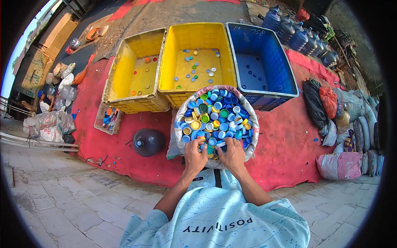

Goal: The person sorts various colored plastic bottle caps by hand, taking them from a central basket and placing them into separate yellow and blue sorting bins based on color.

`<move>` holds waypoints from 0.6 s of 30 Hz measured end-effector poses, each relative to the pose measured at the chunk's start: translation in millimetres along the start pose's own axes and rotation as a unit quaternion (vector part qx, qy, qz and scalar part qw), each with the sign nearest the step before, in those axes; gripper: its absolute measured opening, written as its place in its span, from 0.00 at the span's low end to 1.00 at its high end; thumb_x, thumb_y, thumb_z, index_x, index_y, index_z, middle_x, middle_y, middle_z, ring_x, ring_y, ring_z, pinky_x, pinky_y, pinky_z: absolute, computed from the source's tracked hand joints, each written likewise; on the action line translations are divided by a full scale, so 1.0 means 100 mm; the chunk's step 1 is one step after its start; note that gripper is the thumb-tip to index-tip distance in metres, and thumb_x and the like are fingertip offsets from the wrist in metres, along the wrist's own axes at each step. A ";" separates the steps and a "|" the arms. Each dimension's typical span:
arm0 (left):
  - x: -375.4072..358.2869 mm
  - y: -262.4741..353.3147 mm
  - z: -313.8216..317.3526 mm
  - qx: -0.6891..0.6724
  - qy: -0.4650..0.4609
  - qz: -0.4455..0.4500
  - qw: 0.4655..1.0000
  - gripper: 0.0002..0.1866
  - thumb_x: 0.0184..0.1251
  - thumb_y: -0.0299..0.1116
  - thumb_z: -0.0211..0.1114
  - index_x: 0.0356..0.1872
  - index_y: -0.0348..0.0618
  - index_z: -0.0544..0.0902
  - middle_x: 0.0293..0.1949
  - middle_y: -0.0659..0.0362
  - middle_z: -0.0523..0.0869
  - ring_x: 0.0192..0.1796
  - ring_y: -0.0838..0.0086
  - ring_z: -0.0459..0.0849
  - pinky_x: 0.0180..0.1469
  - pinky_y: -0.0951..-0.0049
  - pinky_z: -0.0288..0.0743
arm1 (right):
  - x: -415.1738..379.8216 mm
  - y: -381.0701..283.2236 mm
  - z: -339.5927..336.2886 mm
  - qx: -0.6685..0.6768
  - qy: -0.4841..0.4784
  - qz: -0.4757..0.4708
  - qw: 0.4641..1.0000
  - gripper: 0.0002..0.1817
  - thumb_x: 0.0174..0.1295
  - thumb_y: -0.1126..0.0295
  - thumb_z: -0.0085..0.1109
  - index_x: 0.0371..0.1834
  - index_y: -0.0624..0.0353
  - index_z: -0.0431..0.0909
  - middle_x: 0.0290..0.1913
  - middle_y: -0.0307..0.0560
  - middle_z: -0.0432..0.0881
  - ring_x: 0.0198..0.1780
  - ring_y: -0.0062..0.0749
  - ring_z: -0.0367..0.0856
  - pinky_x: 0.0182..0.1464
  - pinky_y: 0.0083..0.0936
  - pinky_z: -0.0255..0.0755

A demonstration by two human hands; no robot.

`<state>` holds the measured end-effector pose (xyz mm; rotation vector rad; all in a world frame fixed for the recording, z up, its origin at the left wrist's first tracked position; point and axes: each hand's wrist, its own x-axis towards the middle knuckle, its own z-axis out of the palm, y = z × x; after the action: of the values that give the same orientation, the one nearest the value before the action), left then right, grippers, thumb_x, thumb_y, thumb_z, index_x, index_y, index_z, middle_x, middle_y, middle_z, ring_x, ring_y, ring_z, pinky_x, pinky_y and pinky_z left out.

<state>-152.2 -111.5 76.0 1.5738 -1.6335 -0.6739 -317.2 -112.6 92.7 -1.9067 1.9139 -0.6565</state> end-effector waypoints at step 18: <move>0.36 -0.01 0.06 0.152 -0.117 0.053 0.980 0.37 0.50 0.23 0.70 0.66 0.36 0.71 0.43 0.48 0.85 0.43 0.58 0.76 0.50 0.57 0.69 | 0.05 0.03 -0.08 0.041 -0.005 0.009 0.999 0.15 0.55 0.67 0.66 0.43 0.61 0.78 0.37 0.55 0.80 0.42 0.51 0.78 0.42 0.44 0.74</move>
<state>-154.8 -147.8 77.6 1.6510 -2.0600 -0.5906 -323.9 -117.0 97.6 -1.8371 1.8665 -0.7092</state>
